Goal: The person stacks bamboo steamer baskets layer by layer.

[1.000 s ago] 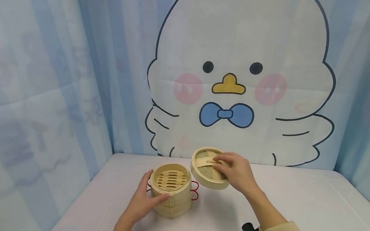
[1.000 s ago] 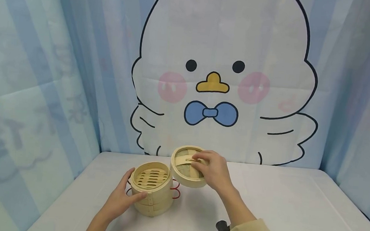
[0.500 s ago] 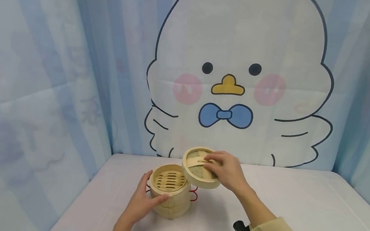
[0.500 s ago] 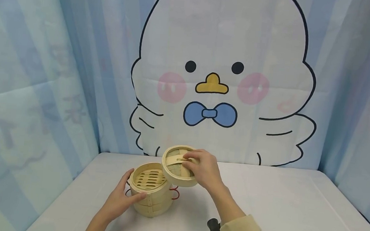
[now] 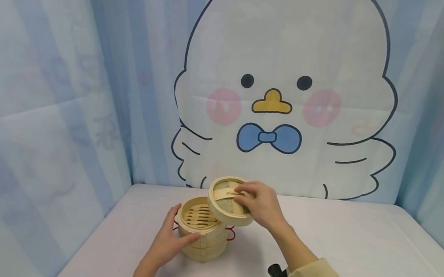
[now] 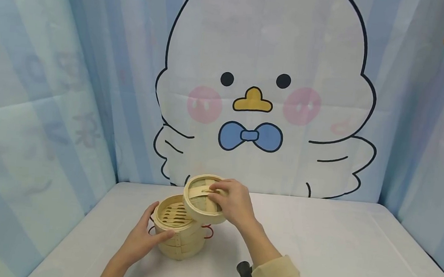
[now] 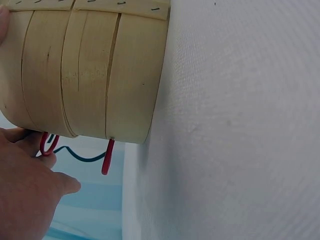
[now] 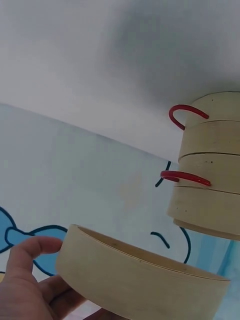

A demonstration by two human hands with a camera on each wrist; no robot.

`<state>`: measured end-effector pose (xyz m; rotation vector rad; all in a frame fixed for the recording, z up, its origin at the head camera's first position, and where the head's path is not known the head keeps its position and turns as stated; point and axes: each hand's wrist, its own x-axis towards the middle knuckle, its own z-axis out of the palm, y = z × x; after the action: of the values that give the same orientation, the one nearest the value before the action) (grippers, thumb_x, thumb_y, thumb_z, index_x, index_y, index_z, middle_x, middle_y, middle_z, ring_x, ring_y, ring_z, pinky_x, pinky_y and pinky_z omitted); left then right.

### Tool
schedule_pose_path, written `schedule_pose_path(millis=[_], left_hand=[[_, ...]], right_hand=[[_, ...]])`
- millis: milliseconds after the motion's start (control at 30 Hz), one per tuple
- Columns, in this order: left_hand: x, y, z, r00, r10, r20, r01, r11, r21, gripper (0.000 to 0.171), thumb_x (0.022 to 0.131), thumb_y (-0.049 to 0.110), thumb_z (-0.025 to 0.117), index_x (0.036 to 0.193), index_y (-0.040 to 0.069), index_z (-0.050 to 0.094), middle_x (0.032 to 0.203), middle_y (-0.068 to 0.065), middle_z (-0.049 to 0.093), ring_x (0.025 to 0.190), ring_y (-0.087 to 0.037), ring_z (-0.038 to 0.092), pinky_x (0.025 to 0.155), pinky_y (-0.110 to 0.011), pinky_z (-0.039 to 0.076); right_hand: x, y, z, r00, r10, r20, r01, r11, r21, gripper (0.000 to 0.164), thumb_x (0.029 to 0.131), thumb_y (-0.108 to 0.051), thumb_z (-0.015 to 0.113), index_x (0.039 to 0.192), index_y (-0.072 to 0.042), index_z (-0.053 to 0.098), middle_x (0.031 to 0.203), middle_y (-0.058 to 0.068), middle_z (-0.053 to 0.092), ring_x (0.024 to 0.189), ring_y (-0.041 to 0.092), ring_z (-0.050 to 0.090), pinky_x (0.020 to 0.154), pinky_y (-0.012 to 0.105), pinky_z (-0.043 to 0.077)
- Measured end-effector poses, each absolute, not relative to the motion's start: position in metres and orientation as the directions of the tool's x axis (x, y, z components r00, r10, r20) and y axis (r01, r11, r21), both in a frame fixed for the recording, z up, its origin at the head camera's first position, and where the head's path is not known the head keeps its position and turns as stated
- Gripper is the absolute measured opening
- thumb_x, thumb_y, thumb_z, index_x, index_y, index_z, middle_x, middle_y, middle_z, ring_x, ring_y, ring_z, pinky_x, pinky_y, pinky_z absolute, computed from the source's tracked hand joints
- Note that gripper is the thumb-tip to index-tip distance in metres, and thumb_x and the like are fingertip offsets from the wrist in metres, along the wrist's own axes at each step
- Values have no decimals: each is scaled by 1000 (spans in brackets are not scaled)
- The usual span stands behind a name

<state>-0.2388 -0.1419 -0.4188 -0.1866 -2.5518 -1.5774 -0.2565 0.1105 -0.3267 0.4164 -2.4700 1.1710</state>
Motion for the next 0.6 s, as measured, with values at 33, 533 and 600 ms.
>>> schedule_pose_path(millis=[33,533,600], left_hand=[[-239,-142,-419,-983,34,180,176,444,879,111,76,43,89,157,2,25,160,-24,28,143,-48,29,111,-69,27],[-240,-143,-419,-983,39,178,177,437,882,110,76,44,88,157,4,25,159,-23,29,142,-46,32,110,-68,29],[-240,-144,-419,-983,40,180,180,434,883,110,76,44,88,157,3,25,159,-23,29,142,-46,32,110,-67,29]], right_hand=[[-256,109,-327,-889,-102,447,-411,607,-680,15,87,-10,80,101,-7,79,115,12,70,114,34,62,98,50,50],[-256,90,-331,-905,-92,415,-381,606,-698,13,88,-11,79,101,-9,79,115,10,69,113,32,62,97,49,51],[-255,88,-331,-906,-93,413,-381,603,-701,13,88,-11,79,101,-8,79,115,10,69,113,32,62,97,49,51]])
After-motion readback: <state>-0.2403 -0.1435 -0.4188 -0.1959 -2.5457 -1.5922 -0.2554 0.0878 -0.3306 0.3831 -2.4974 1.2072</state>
